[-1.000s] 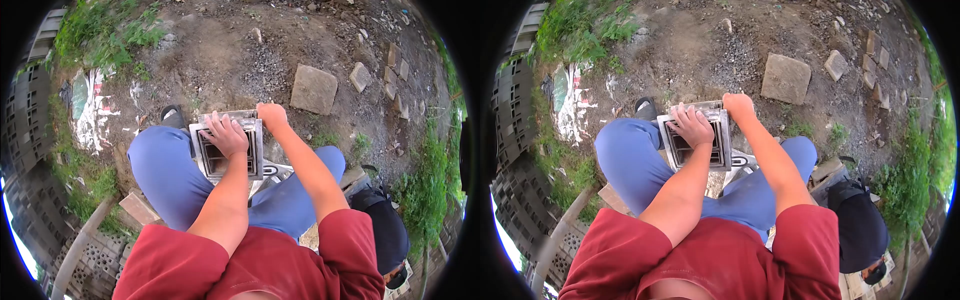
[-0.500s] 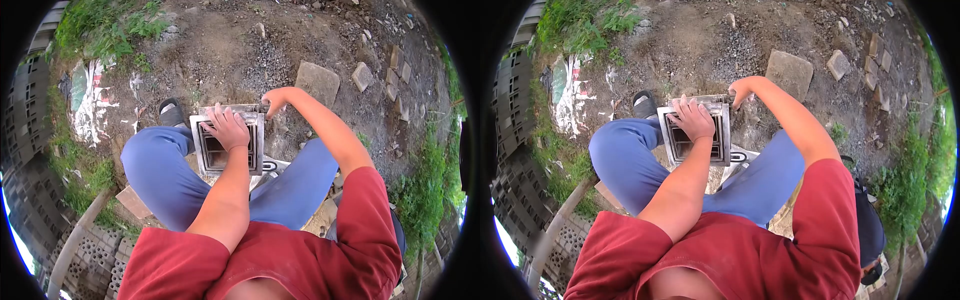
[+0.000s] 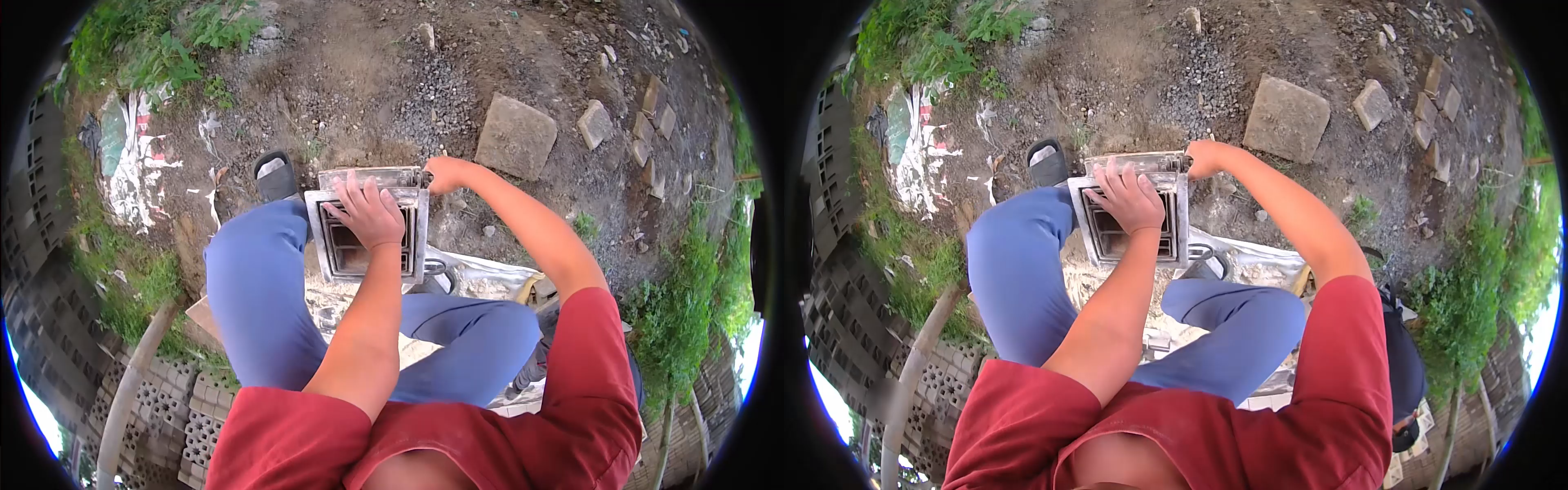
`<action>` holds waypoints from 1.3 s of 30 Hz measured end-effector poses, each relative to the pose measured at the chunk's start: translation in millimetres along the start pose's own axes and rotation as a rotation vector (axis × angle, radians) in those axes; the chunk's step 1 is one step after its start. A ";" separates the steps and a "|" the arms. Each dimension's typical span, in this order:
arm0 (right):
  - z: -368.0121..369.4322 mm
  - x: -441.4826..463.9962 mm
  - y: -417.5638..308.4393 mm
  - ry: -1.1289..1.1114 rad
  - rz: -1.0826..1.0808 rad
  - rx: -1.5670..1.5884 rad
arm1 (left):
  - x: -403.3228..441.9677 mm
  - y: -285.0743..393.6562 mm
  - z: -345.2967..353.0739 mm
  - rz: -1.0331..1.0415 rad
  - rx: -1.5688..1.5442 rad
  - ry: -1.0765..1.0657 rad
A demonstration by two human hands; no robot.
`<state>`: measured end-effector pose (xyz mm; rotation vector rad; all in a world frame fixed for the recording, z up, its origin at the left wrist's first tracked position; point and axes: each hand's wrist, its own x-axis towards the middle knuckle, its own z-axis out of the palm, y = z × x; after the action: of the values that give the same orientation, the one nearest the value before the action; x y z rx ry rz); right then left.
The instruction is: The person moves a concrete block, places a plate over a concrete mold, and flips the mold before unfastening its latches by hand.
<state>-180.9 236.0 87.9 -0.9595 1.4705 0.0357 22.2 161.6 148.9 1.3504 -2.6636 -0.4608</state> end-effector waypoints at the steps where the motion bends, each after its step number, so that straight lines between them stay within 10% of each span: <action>1: -2.2 -7.4 -7.5 0.064 -0.014 -0.033 | -0.2 -0.1 -0.1 -0.004 0.002 -0.010; 14: 27.6 -30.7 -24.6 0.497 0.093 -0.293 | -0.2 -0.7 1.6 -0.025 0.022 -0.046; 20: 4.4 -17.3 2.0 0.293 -0.199 -0.087 | -2.1 -0.9 3.2 -0.034 0.035 -0.032; 25: -15.5 -8.2 -3.5 -0.289 0.111 0.359 | -2.2 -0.7 2.8 -0.029 0.036 -0.037; 39: 8.6 -36.6 -33.0 0.333 0.165 -0.229 | -2.7 -0.7 3.5 -0.025 0.044 -0.038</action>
<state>-161.6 238.6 134.0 -1.0613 1.8821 0.1749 23.5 164.1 145.5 1.4026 -2.7061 -0.4373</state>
